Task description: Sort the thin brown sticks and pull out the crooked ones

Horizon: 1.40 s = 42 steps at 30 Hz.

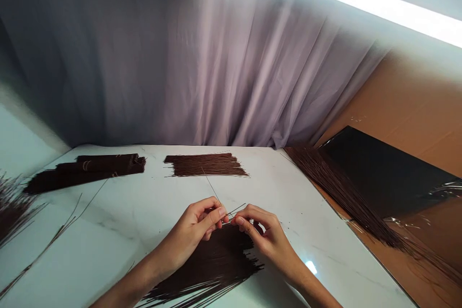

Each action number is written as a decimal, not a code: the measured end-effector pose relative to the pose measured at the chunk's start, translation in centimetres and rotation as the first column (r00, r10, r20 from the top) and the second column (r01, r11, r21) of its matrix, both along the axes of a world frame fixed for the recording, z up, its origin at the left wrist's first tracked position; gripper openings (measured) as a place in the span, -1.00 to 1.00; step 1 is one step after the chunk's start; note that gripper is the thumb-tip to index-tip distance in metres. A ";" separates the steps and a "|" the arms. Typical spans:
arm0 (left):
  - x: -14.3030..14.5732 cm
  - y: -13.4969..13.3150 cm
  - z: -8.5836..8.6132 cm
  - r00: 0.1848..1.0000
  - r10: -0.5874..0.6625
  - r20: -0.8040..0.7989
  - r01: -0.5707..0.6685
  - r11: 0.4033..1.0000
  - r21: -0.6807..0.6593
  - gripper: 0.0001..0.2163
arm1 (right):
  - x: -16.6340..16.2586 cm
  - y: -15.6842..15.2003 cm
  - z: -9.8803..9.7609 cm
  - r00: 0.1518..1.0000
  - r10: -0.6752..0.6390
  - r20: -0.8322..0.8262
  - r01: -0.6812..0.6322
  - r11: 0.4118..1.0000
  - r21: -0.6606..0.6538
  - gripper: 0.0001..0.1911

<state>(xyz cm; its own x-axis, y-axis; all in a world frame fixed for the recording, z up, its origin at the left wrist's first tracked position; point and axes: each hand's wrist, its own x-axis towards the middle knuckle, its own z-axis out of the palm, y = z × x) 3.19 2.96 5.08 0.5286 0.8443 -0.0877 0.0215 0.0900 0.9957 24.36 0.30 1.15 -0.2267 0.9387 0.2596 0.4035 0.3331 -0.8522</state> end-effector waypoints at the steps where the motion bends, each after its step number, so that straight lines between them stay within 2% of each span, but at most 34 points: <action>1: -0.1 0.0 -0.1 1.000 0.002 -0.010 -0.002 1.000 0.009 -0.69 | 0.0 0.0 0.0 1.000 0.003 0.003 -0.003 1.000 -0.003 -0.64; 7: 0.2 0.0 -0.3 0.993 0.077 -0.090 -0.061 0.984 0.167 -0.77 | 0.0 0.1 -0.3 0.999 0.038 0.035 -0.039 0.999 0.014 -0.67; 11: 0.6 0.1 -0.3 0.993 0.095 -0.076 -0.080 0.980 0.180 -0.76 | 0.2 0.1 -0.3 0.993 0.072 0.092 -0.075 0.996 0.038 -0.67; 15: 0.0 0.4 -0.2 0.980 0.093 -0.178 -0.050 0.971 0.234 -0.74 | 1.8 0.3 0.7 0.972 0.094 0.214 -0.105 0.993 0.044 -0.71; 19: -1.1 1.4 -1.3 0.956 0.078 -0.284 -0.001 0.965 0.262 -0.74 | 4.1 1.1 1.6 0.915 0.012 0.404 -0.090 0.980 0.176 -0.72; 24: -1.5 2.5 -3.0 0.928 -0.020 -0.372 0.088 0.982 0.169 -0.71 | 5.4 1.9 1.9 0.804 -0.119 0.582 -0.132 0.919 0.371 -0.76; 29: -1.1 2.2 -2.8 0.920 -0.016 -0.392 0.091 0.981 0.172 -0.73 | 4.4 1.1 3.1 0.779 -0.154 0.608 -0.151 0.895 0.421 -0.86; 31: -1.0 1.9 -2.4 0.923 -0.020 -0.385 0.099 0.977 0.187 -0.75 | 2.8 0.9 3.7 0.747 -0.208 0.631 -0.171 0.857 0.485 -0.66; 34: -0.7 1.2 -2.1 0.947 -0.036 -0.320 0.103 0.976 0.194 -0.77 | 0.1 1.2 3.9 0.658 -0.240 0.714 -0.313 0.775 0.549 -0.42; 36: -0.5 0.9 -1.9 0.952 -0.042 -0.305 0.104 0.976 0.190 -0.79 | -0.9 1.7 3.4 0.606 -0.275 0.747 -0.386 0.719 0.578 -0.49; 38: -0.5 0.8 -1.9 0.942 -0.012 -0.337 0.085 0.976 0.202 -0.78 | -0.8 2.1 2.5 0.595 -0.337 0.730 -0.382 0.680 0.625 -0.67; 40: -0.5 1.0 -2.0 0.931 0.028 -0.365 0.052 0.976 0.210 -0.75 | -0.2 2.5 1.3 0.617 -0.376 0.691 -0.337 0.668 0.664 -0.77; 42: -0.6 1.5 -2.2 0.933 0.037 -0.357 0.038 0.979 0.201 -0.73 | 0.4 2.8 0.2 0.644 -0.395 0.655 -0.279 0.676 0.683 -0.76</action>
